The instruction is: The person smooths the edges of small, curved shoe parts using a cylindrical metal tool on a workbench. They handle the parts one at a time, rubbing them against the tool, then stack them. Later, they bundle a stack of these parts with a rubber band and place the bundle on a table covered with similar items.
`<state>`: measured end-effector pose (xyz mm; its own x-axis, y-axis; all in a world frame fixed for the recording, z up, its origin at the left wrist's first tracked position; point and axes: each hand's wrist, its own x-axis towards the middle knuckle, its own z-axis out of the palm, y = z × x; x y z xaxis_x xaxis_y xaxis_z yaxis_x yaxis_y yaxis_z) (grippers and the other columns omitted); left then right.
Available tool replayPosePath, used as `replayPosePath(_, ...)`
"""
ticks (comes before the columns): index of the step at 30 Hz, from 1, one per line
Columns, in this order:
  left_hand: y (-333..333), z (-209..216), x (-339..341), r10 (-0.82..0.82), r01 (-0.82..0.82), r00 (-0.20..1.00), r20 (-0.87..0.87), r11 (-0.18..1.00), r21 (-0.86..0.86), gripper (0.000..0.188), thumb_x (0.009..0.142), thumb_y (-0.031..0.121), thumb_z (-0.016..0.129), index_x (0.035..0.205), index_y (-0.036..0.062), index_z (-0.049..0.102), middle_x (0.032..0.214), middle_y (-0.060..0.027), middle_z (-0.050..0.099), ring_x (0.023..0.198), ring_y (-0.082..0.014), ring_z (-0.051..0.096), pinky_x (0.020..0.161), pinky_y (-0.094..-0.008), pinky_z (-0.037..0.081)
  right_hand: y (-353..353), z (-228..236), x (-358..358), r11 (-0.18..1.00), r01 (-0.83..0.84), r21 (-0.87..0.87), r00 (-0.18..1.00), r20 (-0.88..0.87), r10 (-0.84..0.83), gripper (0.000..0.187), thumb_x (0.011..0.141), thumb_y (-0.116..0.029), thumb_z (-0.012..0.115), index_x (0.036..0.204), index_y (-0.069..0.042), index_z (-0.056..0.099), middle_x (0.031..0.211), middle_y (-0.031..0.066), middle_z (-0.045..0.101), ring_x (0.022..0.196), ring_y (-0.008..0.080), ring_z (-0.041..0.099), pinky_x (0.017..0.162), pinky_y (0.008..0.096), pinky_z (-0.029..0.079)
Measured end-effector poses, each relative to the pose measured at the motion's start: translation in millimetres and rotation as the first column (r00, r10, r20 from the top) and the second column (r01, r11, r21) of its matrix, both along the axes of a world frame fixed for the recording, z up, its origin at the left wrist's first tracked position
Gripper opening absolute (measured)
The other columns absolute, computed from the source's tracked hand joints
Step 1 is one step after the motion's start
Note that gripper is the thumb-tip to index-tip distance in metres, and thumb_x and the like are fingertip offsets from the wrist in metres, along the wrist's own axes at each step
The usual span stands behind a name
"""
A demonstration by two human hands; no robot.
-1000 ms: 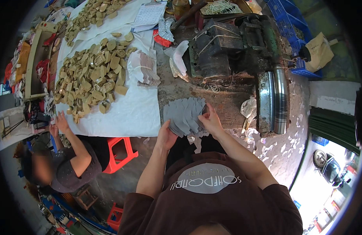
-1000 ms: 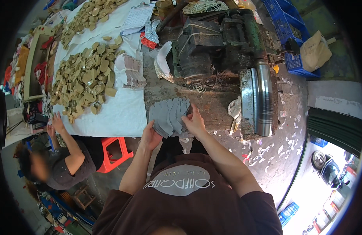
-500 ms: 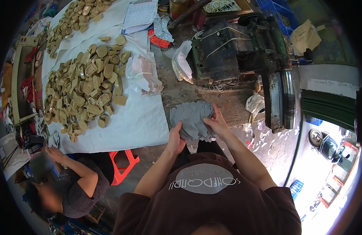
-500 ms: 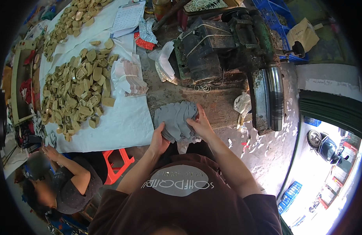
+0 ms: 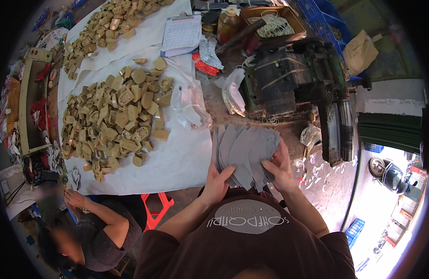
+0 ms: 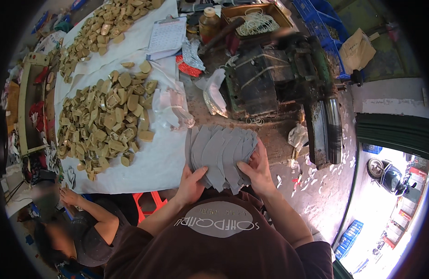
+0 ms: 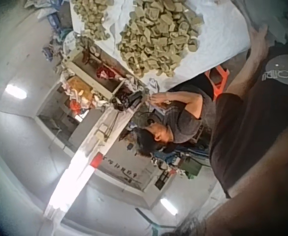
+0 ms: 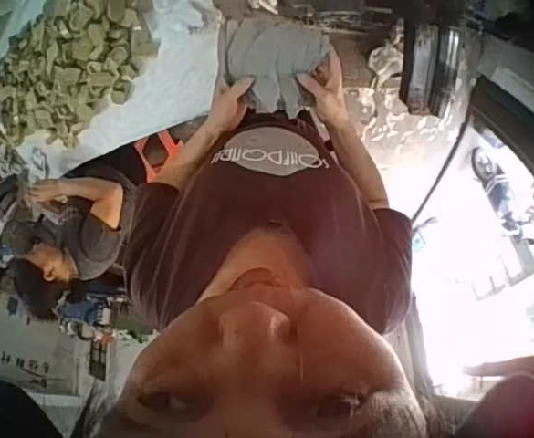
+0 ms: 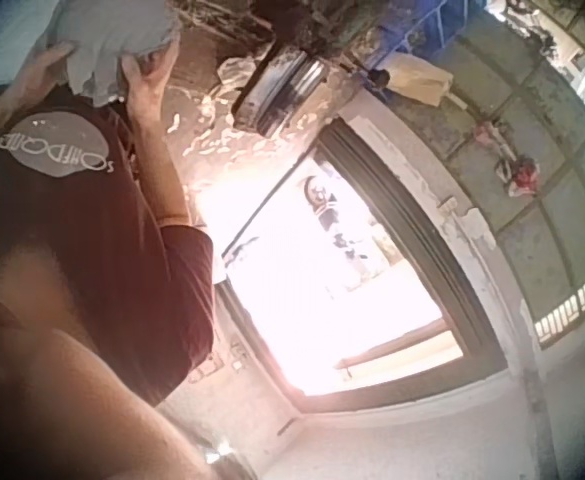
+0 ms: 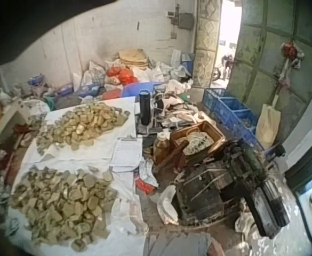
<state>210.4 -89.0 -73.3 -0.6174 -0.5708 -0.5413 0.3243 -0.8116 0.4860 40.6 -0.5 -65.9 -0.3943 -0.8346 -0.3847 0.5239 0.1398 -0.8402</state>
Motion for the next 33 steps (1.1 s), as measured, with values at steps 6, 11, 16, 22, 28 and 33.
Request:
replayPosePath(6,-84,40,-4,-0.016,-0.017,0.998,-0.067,0.883,-0.468,0.070,0.080,0.004,0.051,0.142,0.0031,0.018,0.139,-0.0138,0.035,0.128,-0.0243,0.037,0.104,-0.0377,0.032,-80,45,9,0.986,0.050,-0.156,0.999,0.013,-0.049,0.083,0.076,0.011,0.053,0.144,-0.007,0.009,0.135,0.0177,0.039,0.123,0.0266,0.042,0.101,0.0392,0.036)
replayPosePath(11,-169,57,-6,0.040,-0.127,0.961,-0.274,0.943,-0.308,0.066,0.082,0.012,0.051,0.140,0.0029,0.022,0.136,-0.0111,0.040,0.124,-0.0245,0.042,0.101,-0.0388,0.036,-175,60,12,0.981,0.043,-0.192,0.996,-0.067,-0.057,0.079,0.076,0.011,0.052,0.143,-0.005,0.011,0.131,0.0166,0.041,0.121,0.0251,0.044,0.100,0.0380,0.038)
replayPosePath(16,-273,27,-7,0.076,-0.115,0.938,-0.338,0.988,-0.098,0.046,0.089,0.028,0.042,0.128,0.0025,0.044,0.126,-0.0109,0.053,0.117,-0.0280,0.049,0.098,-0.0443,0.037,-283,47,10,0.992,0.013,-0.124,0.985,-0.171,-0.035,0.074,0.078,0.007,0.054,0.141,-0.005,0.017,0.123,0.0167,0.045,0.108,0.0222,0.051,0.089,0.0339,0.045)
replayPosePath(22,-409,-19,-13,0.232,-0.224,0.936,-0.264,0.973,0.059,0.047,0.090,0.032,0.041,0.128,0.0052,0.045,0.128,-0.0092,0.052,0.117,-0.0288,0.049,0.096,-0.0456,0.039,-405,18,1,0.989,-0.143,-0.026,0.942,-0.311,0.128,0.077,0.083,-0.005,0.056,0.145,-0.010,0.011,0.125,0.0200,0.043,0.094,0.0193,0.053,0.078,0.0304,0.047)
replayPosePath(28,-510,-70,-13,0.359,-0.367,0.917,-0.172,0.930,-0.013,0.046,0.090,0.032,0.038,0.129,0.0079,0.046,0.128,-0.0072,0.052,0.118,-0.0281,0.048,0.094,-0.0449,0.039,-456,-20,0,0.993,-0.110,0.038,0.937,-0.329,0.117,0.076,0.084,-0.012,0.060,0.144,-0.011,0.015,0.126,0.0171,0.041,0.097,0.0188,0.050,0.086,0.0335,0.043)
replayPosePath(33,-547,-109,-30,0.372,-0.371,0.928,-0.011,0.927,0.045,0.046,0.091,0.032,0.035,0.128,0.0075,0.046,0.130,-0.0078,0.050,0.121,-0.0284,0.045,0.098,-0.0459,0.036,-420,-52,-13,0.992,-0.066,0.106,0.964,-0.251,0.091,0.070,0.084,-0.007,0.059,0.142,-0.008,0.020,0.119,0.0124,0.044,0.095,0.0149,0.049,0.085,0.0301,0.043)
